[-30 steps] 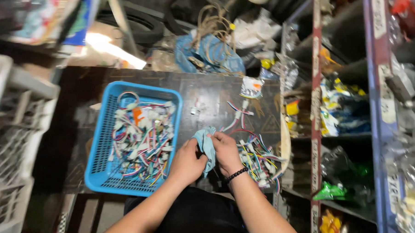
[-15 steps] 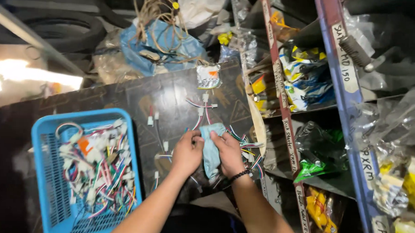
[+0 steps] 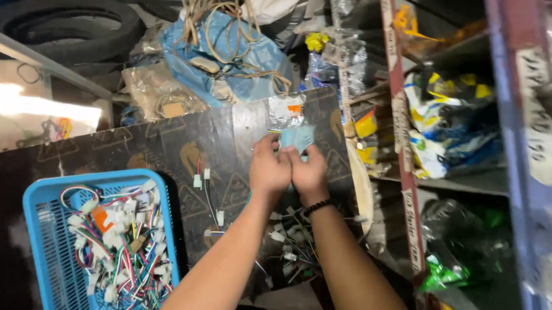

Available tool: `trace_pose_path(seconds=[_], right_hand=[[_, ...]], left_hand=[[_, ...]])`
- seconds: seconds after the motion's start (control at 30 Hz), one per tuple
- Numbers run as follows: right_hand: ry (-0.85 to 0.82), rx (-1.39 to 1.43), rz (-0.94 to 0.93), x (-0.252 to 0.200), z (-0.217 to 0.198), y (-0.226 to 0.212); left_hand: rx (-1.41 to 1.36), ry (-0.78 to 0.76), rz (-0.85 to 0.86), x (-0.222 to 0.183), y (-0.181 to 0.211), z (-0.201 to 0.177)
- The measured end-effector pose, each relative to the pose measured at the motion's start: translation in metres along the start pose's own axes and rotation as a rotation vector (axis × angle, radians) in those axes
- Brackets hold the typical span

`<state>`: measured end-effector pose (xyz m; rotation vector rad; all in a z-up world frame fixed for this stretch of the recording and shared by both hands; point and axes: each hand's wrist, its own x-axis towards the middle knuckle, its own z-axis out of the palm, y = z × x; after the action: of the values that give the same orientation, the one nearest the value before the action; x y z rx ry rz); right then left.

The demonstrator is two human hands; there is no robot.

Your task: Cleaning dirt and dust from motorcycle electrical wiring harnesses using a cloth at a workbench.

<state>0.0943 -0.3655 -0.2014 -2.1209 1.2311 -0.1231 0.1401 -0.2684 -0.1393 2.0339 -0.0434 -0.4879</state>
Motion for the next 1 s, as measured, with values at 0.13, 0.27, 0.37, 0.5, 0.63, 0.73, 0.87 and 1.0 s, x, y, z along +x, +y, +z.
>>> trace_pose_path(seconds=[0.13, 0.27, 0.37, 0.5, 0.63, 0.73, 0.87, 1.0], right_hand=[[0.109, 0.024, -0.052, 0.024, 0.008, -0.01], [0.028, -0.052, 0.075, 0.046, 0.024, 0.003], [0.051, -0.094, 0.048, 0.057, 0.034, 0.012], [0.073, -0.048, -0.063, 0.055, 0.034, 0.003], [-0.076, 0.07, 0.064, 0.048, 0.032, -0.012], [-0.136, 0.177, 0.155, 0.038, 0.027, -0.02], [-0.153, 0.384, 0.23, 0.028, 0.015, -0.028], [-0.232, 0.491, 0.287, 0.012, -0.012, -0.052]], left_hand=[[0.011, 0.09, -0.038, 0.017, 0.006, 0.009], [0.053, 0.09, -0.138, 0.04, -0.007, 0.024], [0.06, 0.074, -0.184, 0.048, -0.007, 0.027], [0.058, 0.06, -0.216, 0.052, -0.006, 0.03], [0.064, 0.074, -0.187, 0.051, -0.003, 0.03], [0.077, 0.055, -0.209, 0.05, -0.007, 0.031], [0.138, -0.026, -0.297, 0.057, -0.028, 0.04], [0.049, -0.072, -0.291, 0.06, -0.043, 0.034]])
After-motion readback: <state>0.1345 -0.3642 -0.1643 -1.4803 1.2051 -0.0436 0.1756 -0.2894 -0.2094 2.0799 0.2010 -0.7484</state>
